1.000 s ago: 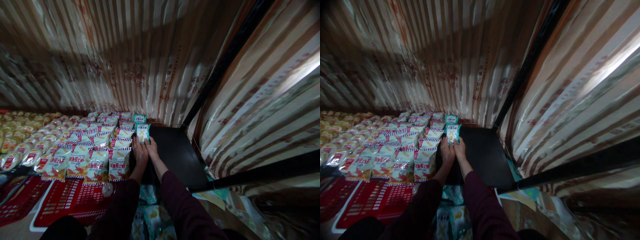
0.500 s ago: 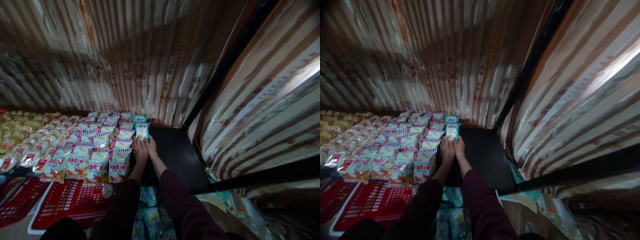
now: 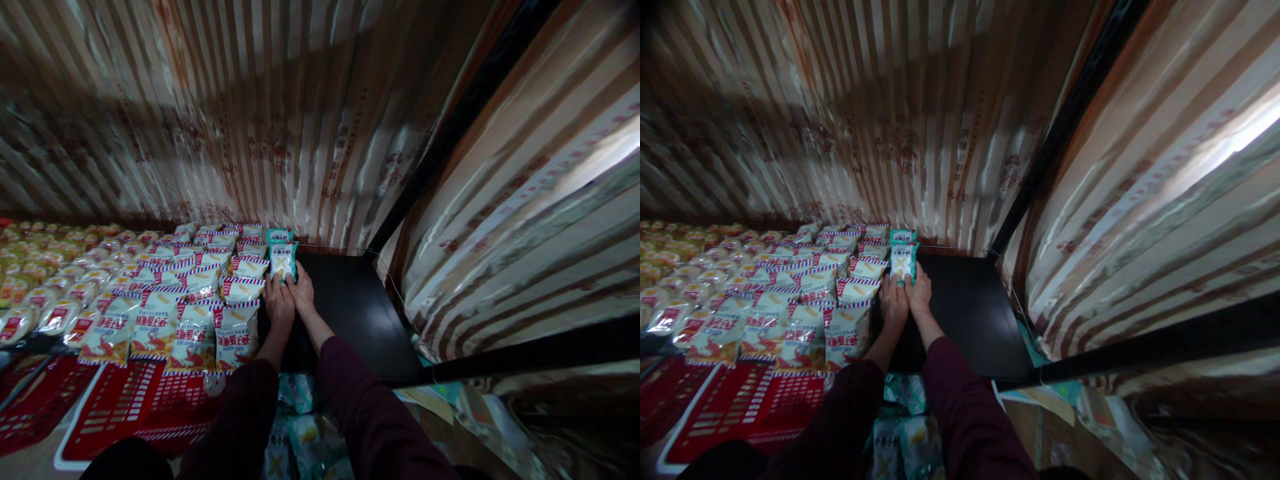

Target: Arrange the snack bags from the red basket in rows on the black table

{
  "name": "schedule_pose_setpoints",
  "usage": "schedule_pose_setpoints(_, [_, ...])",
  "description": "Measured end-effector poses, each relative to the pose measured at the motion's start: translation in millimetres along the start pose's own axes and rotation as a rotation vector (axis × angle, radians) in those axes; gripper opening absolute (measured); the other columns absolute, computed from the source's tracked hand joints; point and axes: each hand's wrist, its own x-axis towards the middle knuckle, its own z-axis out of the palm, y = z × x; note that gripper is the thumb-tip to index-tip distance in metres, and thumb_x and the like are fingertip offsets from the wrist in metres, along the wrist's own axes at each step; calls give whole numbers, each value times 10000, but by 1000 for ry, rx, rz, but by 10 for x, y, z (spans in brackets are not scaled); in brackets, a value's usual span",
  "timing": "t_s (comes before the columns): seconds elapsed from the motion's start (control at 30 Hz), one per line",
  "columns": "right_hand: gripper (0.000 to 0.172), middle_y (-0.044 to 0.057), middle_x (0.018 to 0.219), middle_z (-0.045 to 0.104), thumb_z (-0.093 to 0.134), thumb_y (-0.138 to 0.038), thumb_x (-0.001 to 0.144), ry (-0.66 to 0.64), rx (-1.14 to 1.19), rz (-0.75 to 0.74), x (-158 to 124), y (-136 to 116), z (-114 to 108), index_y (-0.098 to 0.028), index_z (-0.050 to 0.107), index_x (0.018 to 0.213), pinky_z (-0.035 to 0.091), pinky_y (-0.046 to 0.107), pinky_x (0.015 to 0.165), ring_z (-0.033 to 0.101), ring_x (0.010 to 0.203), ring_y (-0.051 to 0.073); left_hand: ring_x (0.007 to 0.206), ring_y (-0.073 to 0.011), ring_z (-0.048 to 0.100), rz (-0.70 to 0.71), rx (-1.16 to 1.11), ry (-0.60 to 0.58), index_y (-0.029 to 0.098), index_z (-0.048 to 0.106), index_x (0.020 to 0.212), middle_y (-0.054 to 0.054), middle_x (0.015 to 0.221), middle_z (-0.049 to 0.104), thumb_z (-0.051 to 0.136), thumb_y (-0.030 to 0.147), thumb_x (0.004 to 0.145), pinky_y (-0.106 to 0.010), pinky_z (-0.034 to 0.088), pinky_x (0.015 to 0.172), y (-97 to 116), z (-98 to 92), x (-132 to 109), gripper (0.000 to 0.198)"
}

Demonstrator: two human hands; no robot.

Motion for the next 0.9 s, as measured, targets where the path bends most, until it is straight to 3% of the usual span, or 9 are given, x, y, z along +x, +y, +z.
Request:
schedule_pose_setpoints(0.3, [457,114,1184,617,474,-291,871,-48,-99,11,62,-16,-46,-193,515,1316,392,351,978,557,1079,240,1295,-294,425,24,4,37,71,583,1211,-211,1371,484,344,232,886,-468,315,1085,-19,14,-10,434])
schedule_pose_setpoints(0.43, [498,133,1194,611,523,-281,836,-25,-53,44,77,18,-34,-169,505,1322,392,373,988,547,1104,259,1307,-305,408,54,-10,49,80,599,1183,-205,1370,486,346,231,882,-492,310,1083,-37,30,-34,421])
schedule_pose_setpoints(0.7, [484,84,1234,604,532,-268,818,-21,42,-28,82,104,24,-218,518,1299,411,377,993,550,1120,238,1335,-316,373,97,-42,60,53,564,1211,-236,1393,448,337,220,878,-524,315,1066,-107,107,-31,436])
schedule_pose_setpoints(0.9, [516,109,1247,597,567,-267,793,-22,67,-17,71,99,-3,-172,518,1297,411,377,1012,559,1132,238,1358,-310,337,112,-41,44,72,561,1215,-217,1393,456,334,219,882,-531,293,1082,-69,52,-47,428])
